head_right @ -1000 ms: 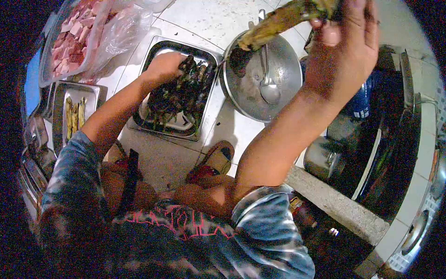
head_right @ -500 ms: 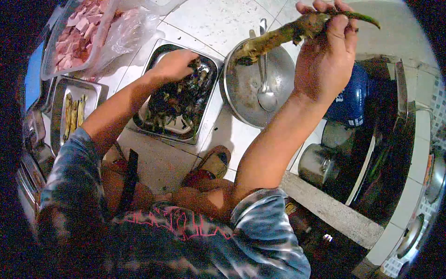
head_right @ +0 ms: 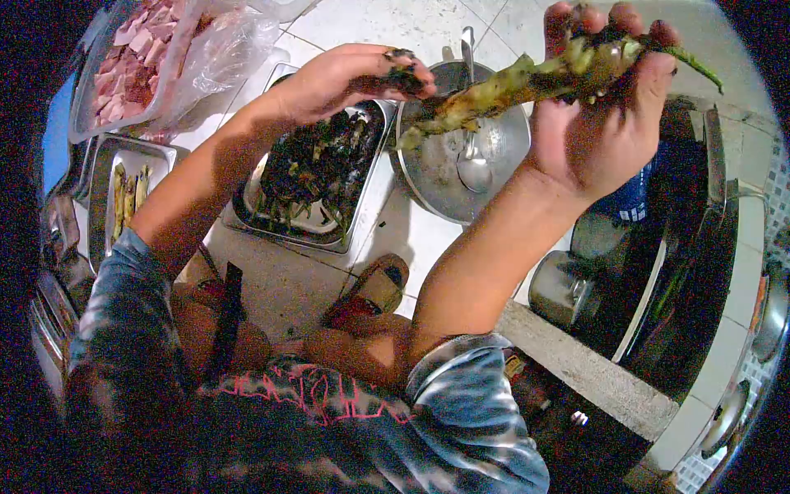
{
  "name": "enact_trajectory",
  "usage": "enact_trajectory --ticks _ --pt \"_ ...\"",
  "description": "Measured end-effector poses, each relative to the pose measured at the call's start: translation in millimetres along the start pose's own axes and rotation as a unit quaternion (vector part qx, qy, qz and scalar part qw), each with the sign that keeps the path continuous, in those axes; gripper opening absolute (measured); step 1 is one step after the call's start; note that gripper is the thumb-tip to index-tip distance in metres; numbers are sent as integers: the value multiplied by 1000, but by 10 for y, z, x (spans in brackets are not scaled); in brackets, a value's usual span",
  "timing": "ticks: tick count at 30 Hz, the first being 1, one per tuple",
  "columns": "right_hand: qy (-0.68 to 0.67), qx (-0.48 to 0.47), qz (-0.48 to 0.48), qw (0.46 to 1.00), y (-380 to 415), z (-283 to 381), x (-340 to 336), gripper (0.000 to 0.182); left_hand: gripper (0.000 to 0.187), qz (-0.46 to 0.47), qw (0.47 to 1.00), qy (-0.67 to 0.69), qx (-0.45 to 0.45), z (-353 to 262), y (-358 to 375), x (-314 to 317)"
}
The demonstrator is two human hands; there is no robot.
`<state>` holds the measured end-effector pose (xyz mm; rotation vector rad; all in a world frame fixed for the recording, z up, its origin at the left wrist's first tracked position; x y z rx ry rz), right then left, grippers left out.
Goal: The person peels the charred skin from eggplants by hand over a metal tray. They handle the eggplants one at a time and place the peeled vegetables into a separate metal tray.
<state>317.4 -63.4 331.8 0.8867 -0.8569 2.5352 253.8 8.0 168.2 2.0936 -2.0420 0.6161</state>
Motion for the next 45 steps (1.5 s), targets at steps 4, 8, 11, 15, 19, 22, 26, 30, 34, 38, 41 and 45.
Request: enact_trajectory --ticks 4,8,11,15,19,22,26,30,34,38,41,45 --pt "2 -1 -16 1000 5 63 82 9 28 6 987 -152 50 -152 -66 209" --pt "-33 3 -13 999 11 88 152 7 24 -20 991 -111 70 -207 -107 236" --pt "-78 0 -16 997 28 73 182 12 24 15 995 -71 65 -331 -90 345" --pt "-224 -1 -4 975 37 29 216 16 27 58 993 -90 52 -460 -48 535" --pt "-270 9 2 963 39 -20 241 16 29 70 995 -76 14 -499 -1 630" --pt "-249 24 22 968 39 -89 274 16 29 59 992 -111 26 -527 14 632" --pt "-145 12 9 989 25 -66 218 19 29 32 986 -160 47 -536 -7 584" --pt "-167 24 -6 986 16 -103 167 19 25 12 971 -230 65 -588 -6 546" --pt "-127 28 4 991 -9 -126 150 18 21 1 945 -312 98 -657 14 545" --pt "-139 24 -4 990 -19 -106 112 17 22 -26 923 -367 117 -715 40 555" --pt "-152 25 0 988 -12 -88 111 17 23 -55 906 -397 138 -747 54 577" --pt "-159 29 3 987 -12 -103 119 17 24 -116 846 -472 220 -881 108 621"
Point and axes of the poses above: each hand's wrist, its own y-axis away from the middle knuckle, its own x-axis out of the palm, z = x × y, the point moved 8 cm from there along -y, towards the middle knuckle, and after that the axes turned 12 degrees about -y, right-handed, at the moved point
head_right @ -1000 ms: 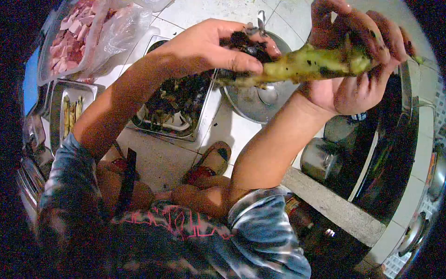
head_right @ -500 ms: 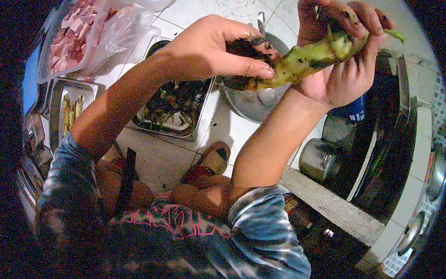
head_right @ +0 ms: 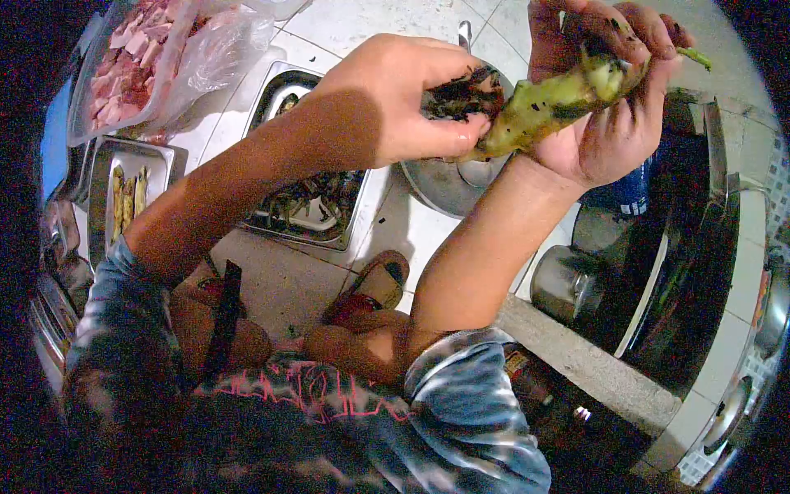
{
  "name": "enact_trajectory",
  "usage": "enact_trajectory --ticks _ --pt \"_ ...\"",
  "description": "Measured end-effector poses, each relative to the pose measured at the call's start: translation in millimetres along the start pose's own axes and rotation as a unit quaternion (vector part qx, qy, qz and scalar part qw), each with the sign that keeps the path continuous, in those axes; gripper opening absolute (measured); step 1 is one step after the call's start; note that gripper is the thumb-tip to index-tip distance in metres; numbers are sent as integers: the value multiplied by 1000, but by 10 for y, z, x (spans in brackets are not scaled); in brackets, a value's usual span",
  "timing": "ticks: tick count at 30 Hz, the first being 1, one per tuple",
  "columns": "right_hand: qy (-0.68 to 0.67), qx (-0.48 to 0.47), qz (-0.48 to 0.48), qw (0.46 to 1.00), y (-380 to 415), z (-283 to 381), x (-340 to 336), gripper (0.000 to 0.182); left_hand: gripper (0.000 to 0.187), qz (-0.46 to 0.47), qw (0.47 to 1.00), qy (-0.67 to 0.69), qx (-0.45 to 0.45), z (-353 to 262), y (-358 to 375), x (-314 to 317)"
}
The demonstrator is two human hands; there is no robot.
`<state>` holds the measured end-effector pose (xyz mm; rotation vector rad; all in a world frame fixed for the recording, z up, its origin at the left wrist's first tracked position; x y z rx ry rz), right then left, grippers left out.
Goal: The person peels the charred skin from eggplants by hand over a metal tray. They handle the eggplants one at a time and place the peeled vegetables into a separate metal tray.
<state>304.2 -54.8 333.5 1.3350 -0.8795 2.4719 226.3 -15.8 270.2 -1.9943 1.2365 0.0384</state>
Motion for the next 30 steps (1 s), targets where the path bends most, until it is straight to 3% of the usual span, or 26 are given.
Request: enact_trajectory --ticks 9,12,15,21,24,27,30 --pt "12 -19 -11 1000 10 77 1 15 24 -15 999 -31 -1 29 -2 16" --pt "1 -34 8 999 31 158 26 14 24 45 995 67 -66 154 11 96" --pt "-21 -47 3 999 56 257 27 11 24 80 991 77 -78 269 36 144" --pt "-7 -54 1 999 70 305 16 10 23 207 974 -1 -88 427 126 307" --pt "-29 -45 6 999 68 282 44 12 27 217 973 73 -14 373 155 433" --pt "-26 -56 -3 998 64 330 36 12 32 265 927 253 -81 400 244 635" --pt "-23 -70 -15 997 71 406 -8 11 33 240 898 349 -116 357 266 663"
Point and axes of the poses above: each hand's wrist, its own y-axis away from the middle knuckle, its own x-axis out of the palm, z = x × y, the point moved 8 cm from there along -y, towards the middle knuckle, and after that the axes turned 12 degrees about -y, right-handed, at the moved point
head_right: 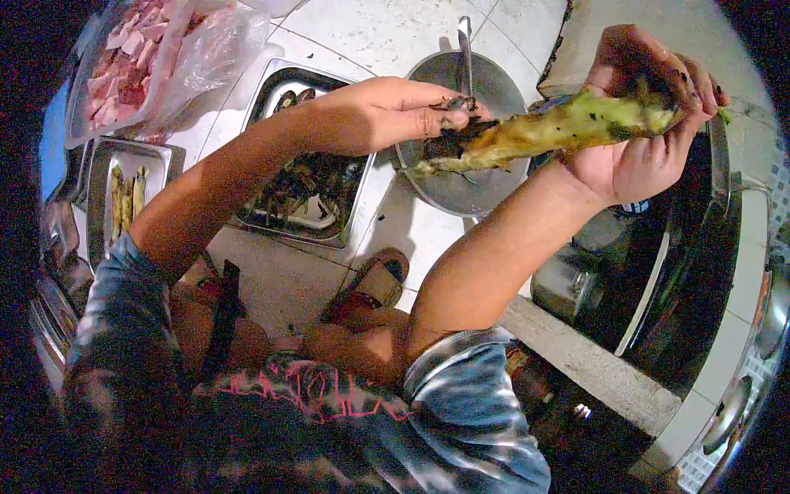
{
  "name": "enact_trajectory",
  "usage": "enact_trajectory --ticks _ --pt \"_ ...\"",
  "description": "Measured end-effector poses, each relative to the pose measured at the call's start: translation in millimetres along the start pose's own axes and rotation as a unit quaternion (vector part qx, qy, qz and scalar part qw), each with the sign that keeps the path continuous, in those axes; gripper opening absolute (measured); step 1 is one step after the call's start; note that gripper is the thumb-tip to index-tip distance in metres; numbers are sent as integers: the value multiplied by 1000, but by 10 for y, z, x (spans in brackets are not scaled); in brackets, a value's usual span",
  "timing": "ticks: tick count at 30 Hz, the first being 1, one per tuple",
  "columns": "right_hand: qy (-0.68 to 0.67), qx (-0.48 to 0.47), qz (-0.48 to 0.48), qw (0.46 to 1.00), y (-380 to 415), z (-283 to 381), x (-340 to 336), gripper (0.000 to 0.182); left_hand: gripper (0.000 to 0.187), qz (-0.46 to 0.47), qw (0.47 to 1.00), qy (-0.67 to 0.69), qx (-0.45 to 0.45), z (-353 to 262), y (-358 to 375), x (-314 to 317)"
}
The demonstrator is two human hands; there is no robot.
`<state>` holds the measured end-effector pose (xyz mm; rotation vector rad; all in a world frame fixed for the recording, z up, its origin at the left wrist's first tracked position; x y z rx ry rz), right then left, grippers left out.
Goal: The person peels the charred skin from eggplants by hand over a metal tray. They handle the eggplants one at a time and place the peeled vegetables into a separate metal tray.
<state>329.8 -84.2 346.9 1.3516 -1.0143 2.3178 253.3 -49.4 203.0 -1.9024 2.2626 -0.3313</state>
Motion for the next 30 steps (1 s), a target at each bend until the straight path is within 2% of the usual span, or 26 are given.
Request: enact_trajectory --ticks 3,5,7,10,13,20,22,23,26,30 --pt "23 -30 -8 999 7 151 -64 10 37 -8 998 55 18 2 -7 42" --pt "56 -51 -19 997 34 229 -94 10 40 -26 997 -41 58 -96 6 41" --pt "18 -40 -28 999 24 309 -141 9 46 -70 980 -147 116 -219 19 28" --pt "-3 -48 -27 998 32 383 -202 7 44 -108 951 -228 179 -319 40 34" --pt "-21 -49 -20 998 32 416 -216 6 38 -139 948 -206 196 -346 40 26" --pt "65 -56 -18 996 65 372 -194 4 30 -151 985 -82 28 -145 -8 -37" --pt "-11 -41 -15 999 40 375 -216 5 29 -143 989 -29 -19 -72 -26 -34" --pt "-49 -34 -13 998 31 371 -221 5 29 -152 988 -14 -14 -72 -14 -41" --pt "-26 -65 -41 997 38 338 -185 11 30 -176 984 37 -8 -33 15 -40" --pt "-5 -71 -45 996 39 342 -164 11 31 -194 972 132 -31 -1 3 -14"
Point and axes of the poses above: each hand's wrist, its own y-axis away from the middle knuckle, its own x-axis out of the palm, z = x × y, the point moved 8 cm from there along -y, towards the middle knuckle, and after that the axes turned 12 degrees about -y, right-handed, at the moved point
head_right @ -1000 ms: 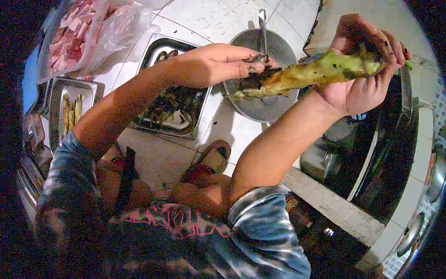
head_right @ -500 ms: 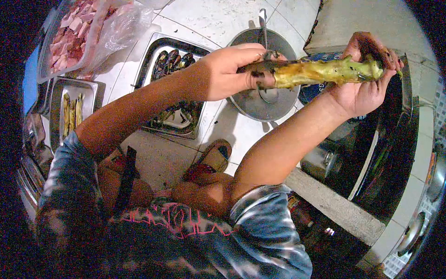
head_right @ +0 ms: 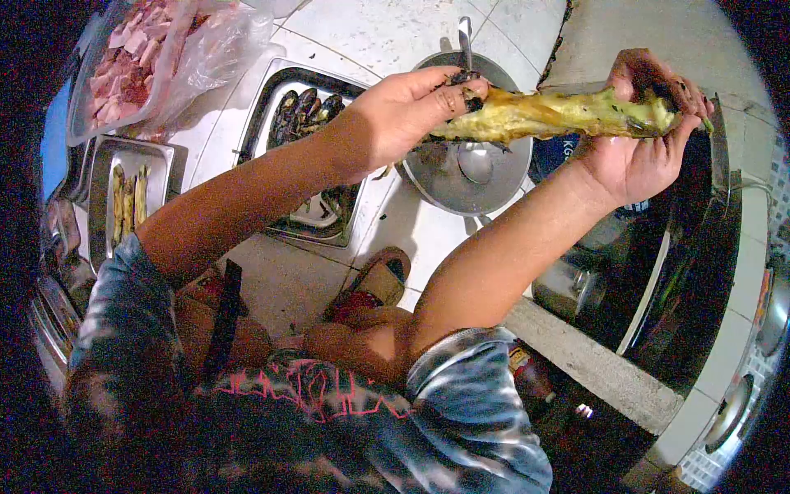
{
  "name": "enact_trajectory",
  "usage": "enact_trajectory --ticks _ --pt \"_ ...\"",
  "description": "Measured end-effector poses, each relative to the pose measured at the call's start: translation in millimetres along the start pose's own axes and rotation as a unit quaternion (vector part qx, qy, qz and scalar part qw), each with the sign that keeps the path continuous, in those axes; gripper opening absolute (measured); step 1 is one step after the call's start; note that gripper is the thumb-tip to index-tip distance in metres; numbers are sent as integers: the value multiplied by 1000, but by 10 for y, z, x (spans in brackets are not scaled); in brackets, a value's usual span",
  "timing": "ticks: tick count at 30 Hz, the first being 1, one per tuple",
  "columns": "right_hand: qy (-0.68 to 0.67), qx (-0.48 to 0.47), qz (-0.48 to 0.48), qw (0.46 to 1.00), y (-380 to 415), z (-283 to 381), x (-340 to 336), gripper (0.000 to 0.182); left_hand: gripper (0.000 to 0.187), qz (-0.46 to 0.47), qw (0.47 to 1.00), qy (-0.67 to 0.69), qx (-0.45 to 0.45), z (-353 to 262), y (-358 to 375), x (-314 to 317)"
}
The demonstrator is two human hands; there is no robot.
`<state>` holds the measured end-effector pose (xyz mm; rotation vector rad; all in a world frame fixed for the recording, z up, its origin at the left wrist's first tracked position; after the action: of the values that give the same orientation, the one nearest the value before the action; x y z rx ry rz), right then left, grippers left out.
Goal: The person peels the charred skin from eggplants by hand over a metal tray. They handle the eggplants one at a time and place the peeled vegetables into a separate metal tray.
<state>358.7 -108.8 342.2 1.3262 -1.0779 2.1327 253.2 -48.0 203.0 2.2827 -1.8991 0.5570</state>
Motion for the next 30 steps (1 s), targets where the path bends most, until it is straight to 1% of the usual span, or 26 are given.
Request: enact_trajectory --ticks 2,5,7,10,13,16,20,22,23,25,26,30 --pt "17 -15 -10 1000 5 18 -6 10 30 -5 999 40 -26 8 4 14" --pt "23 -11 -8 1000 12 15 0 10 28 -14 995 80 -60 38 -6 32" --pt "8 -3 1 1000 -3 21 7 9 26 -25 993 93 -72 70 -16 20" --pt "0 25 20 999 -1 13 12 6 22 -32 984 149 -89 93 -25 27" --pt "4 38 30 999 6 17 19 5 21 -57 976 193 -80 74 -31 -3" --pt "5 29 33 999 13 36 19 3 19 -78 977 179 -85 84 -33 -44" --pt "32 14 22 999 36 69 23 5 18 -74 961 249 -92 100 -38 -47" --pt "92 21 38 995 60 37 60 5 20 -79 942 309 -102 115 -33 -52" --pt "122 24 47 991 65 20 74 6 19 -88 939 314 -105 120 -26 -66" --pt "69 23 34 997 31 81 32 5 18 -107 933 324 -112 133 -6 -89" --pt "42 22 27 998 19 107 12 5 19 -93 940 309 -114 125 -6 -78" --pt "4 1 26 1000 35 89 26 4 22 -24 957 265 -112 137 -9 -42"
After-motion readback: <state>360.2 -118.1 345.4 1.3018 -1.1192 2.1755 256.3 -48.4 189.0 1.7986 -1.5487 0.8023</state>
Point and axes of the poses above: each hand's wrist, its own y-axis away from the middle knuckle, its own x-axis out of the palm, z = x × y, the point moved 8 cm from there along -y, towards the middle knuckle, and after that the axes turned 12 degrees about -y, right-handed, at the moved point
